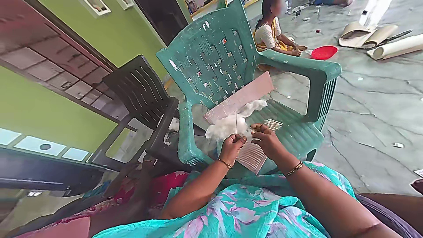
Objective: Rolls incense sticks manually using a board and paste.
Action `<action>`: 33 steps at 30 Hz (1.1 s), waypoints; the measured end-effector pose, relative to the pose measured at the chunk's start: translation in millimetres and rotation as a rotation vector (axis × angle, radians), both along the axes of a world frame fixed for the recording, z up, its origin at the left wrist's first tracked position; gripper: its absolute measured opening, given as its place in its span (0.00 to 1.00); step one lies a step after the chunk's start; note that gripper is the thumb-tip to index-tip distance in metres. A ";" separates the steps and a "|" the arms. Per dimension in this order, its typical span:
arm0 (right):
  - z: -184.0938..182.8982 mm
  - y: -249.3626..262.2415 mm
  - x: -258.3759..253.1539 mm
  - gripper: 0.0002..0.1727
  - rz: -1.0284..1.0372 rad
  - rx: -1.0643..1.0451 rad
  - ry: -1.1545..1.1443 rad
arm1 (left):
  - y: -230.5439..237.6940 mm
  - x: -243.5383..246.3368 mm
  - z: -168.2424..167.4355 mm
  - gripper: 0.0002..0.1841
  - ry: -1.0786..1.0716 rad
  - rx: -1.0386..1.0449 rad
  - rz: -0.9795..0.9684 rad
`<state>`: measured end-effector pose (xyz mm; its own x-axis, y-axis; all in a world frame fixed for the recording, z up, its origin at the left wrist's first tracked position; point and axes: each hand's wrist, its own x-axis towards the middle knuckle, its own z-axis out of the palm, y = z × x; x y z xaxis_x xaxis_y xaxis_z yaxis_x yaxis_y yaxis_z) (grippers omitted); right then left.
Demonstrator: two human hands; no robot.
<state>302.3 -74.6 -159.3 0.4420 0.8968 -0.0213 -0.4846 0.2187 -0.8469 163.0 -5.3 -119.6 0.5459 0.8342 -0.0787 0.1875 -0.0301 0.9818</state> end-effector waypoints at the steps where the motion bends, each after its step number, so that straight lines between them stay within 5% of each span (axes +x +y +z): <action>1: -0.4 -0.6 -0.3 0.14 0.029 0.016 -0.044 | -1.0 -2.3 0.8 0.06 0.010 -0.004 -0.003; 9: -5.0 -0.8 -1.7 0.17 -0.002 -0.018 -0.097 | -4.5 -22.3 0.1 0.04 0.040 -0.034 -0.015; 12: -5.7 -0.5 -2.6 0.19 0.036 -0.025 -0.128 | -1.5 -26.2 -2.5 0.24 0.021 0.000 -0.019; 15: -3.6 -0.4 -4.8 0.21 0.074 -0.050 -0.172 | 5.3 -27.2 -6.0 0.32 0.055 0.038 -0.044; 21: -6.9 2.5 -6.0 0.21 0.082 -0.063 -0.235 | 6.5 -23.3 -7.3 0.05 0.135 0.057 -0.076; 33: -9.7 6.4 -5.5 0.21 0.104 -0.153 -0.310 | 10.8 -29.5 -13.5 0.08 0.252 0.005 -0.118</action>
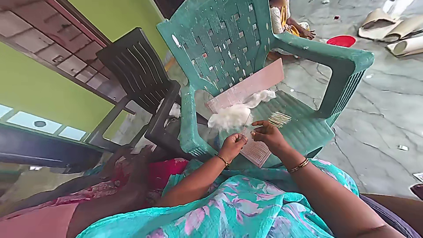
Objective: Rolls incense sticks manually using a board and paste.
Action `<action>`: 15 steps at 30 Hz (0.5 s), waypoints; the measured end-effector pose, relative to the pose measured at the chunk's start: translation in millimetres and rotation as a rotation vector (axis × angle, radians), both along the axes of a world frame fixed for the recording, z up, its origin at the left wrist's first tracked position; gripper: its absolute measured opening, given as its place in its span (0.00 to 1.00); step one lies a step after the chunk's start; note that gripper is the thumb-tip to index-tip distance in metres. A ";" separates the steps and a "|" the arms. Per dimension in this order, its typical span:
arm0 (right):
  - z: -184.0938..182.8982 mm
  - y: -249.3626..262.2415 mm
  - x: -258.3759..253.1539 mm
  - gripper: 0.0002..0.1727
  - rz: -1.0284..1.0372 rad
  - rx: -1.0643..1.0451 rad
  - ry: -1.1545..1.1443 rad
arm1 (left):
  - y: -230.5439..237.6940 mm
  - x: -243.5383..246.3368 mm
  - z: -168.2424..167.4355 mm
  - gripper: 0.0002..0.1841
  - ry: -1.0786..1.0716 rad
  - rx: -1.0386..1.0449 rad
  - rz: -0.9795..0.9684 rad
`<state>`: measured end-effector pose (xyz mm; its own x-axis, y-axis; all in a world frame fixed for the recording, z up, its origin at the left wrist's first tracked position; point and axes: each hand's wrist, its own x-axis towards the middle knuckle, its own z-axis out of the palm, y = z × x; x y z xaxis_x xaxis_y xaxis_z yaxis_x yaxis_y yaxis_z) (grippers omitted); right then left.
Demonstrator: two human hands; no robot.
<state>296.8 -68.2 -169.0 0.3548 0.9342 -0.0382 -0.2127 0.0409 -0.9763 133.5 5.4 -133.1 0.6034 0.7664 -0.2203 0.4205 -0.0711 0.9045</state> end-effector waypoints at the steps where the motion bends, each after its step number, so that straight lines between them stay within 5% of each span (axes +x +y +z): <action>1: 0.0 0.5 -1.6 0.22 0.008 -0.010 -0.013 | 0.4 0.0 -1.1 0.09 -0.004 -0.014 0.002; 11: -7.1 5.3 -4.6 0.24 0.002 -0.076 -0.080 | 8.4 -5.6 -10.5 0.09 0.071 -0.063 -0.015; 15: -9.3 8.2 -4.6 0.25 0.060 -0.215 -0.425 | 9.1 -18.0 -17.2 0.13 0.216 -0.055 -0.042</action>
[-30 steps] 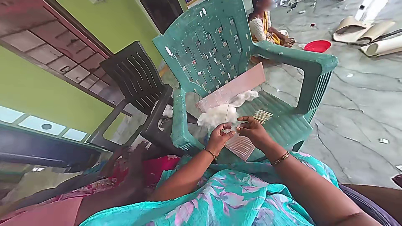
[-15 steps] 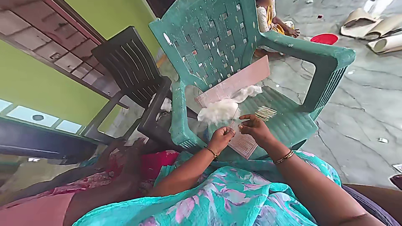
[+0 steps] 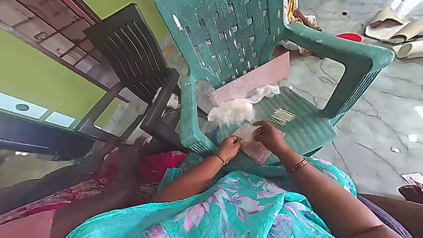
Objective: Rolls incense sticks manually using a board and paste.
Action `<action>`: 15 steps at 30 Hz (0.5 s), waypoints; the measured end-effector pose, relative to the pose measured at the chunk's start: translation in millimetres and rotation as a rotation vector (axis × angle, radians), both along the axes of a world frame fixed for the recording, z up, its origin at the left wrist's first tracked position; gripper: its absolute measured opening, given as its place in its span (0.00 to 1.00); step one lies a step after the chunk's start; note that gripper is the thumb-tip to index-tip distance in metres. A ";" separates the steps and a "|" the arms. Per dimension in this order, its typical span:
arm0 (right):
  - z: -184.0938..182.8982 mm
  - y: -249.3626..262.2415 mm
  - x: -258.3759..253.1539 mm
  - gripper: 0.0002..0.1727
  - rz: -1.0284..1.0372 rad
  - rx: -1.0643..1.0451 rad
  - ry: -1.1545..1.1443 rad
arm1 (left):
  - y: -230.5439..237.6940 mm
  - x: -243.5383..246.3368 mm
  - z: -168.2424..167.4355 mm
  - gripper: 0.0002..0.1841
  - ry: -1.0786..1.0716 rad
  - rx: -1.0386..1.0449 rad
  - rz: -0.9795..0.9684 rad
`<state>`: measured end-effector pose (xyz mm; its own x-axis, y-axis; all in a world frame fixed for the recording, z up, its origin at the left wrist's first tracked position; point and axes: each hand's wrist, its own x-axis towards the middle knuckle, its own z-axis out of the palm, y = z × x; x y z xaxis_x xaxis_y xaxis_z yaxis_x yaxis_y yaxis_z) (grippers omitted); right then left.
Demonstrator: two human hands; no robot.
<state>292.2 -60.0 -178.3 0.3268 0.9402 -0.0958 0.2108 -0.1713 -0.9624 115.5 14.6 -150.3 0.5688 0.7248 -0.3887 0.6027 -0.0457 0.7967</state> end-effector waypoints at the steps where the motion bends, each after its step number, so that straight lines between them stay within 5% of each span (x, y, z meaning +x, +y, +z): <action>1: -0.5 0.6 -1.0 0.25 0.018 -0.013 -0.082 | -0.4 -3.4 -2.6 0.14 0.028 0.011 -0.006; 7: -0.1 0.8 -11.6 0.25 0.078 -0.040 -0.376 | -5.9 -13.2 -12.6 0.19 0.093 -0.002 0.018; 15: -2.4 2.1 -14.1 0.27 0.070 -0.061 -0.485 | -13.8 -19.1 -3.1 0.24 0.244 0.164 -0.142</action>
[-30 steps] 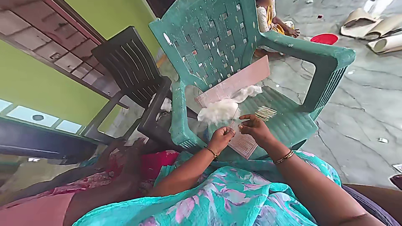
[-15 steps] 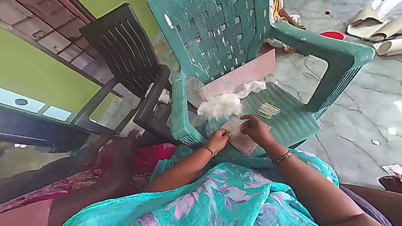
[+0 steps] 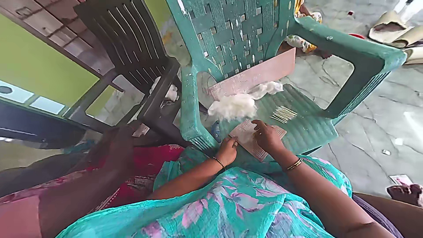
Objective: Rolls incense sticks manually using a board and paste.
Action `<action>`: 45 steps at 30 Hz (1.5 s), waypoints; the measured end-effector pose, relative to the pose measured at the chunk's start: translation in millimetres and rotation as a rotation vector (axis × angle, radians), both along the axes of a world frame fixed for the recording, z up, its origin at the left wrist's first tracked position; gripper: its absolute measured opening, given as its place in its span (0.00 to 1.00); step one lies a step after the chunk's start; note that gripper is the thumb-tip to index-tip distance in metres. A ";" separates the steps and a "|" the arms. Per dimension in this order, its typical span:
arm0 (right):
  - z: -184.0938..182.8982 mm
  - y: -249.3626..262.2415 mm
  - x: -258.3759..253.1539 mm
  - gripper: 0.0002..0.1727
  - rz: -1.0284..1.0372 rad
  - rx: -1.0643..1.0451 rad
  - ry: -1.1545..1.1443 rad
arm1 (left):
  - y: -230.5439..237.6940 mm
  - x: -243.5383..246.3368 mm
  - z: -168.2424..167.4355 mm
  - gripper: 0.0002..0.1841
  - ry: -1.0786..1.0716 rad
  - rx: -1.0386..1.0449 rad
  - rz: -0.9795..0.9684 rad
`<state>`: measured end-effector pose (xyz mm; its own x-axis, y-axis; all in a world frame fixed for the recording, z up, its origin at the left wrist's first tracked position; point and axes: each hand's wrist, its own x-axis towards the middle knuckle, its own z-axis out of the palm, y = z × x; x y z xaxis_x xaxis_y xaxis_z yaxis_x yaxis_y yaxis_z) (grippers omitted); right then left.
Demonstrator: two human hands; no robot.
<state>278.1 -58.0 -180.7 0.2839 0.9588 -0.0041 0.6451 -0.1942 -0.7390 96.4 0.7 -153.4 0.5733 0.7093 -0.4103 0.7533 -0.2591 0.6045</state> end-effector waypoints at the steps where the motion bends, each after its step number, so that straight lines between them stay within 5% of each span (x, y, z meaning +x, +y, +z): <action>1: -1.1 0.6 0.2 0.27 -0.012 0.003 -0.012 | -1.2 -0.4 2.5 0.24 0.016 0.013 -0.025; 8: -7.2 2.7 11.0 0.28 -0.084 0.083 -0.021 | 0.7 -4.5 -5.8 0.16 -0.063 0.061 -0.024; 26: -2.3 0.1 26.0 0.22 -0.190 0.063 -0.071 | 6.1 10.3 -5.4 0.15 -0.040 0.123 -0.050; 32: -11.7 3.4 18.4 0.24 0.129 0.044 -0.286 | 9.9 13.2 -8.0 0.14 0.028 0.132 -0.096; 35: -10.4 3.6 13.9 0.35 0.343 -0.209 -0.450 | 10.4 12.1 -5.9 0.15 0.031 0.134 -0.114; 39: 3.5 -13.7 8.1 0.41 0.424 -0.429 -0.508 | 9.7 9.9 -7.5 0.14 0.023 0.093 -0.123; 45: 14.6 -66.0 7.7 0.40 0.467 -0.480 -0.553 | -0.9 3.2 -4.9 0.16 0.037 -0.068 -0.222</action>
<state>285.7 -124.0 -166.1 -0.0573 0.9079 -0.4153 0.9790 -0.0305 -0.2016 99.6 -0.2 -158.3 0.6960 0.5373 -0.4763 0.7040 -0.3804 0.5997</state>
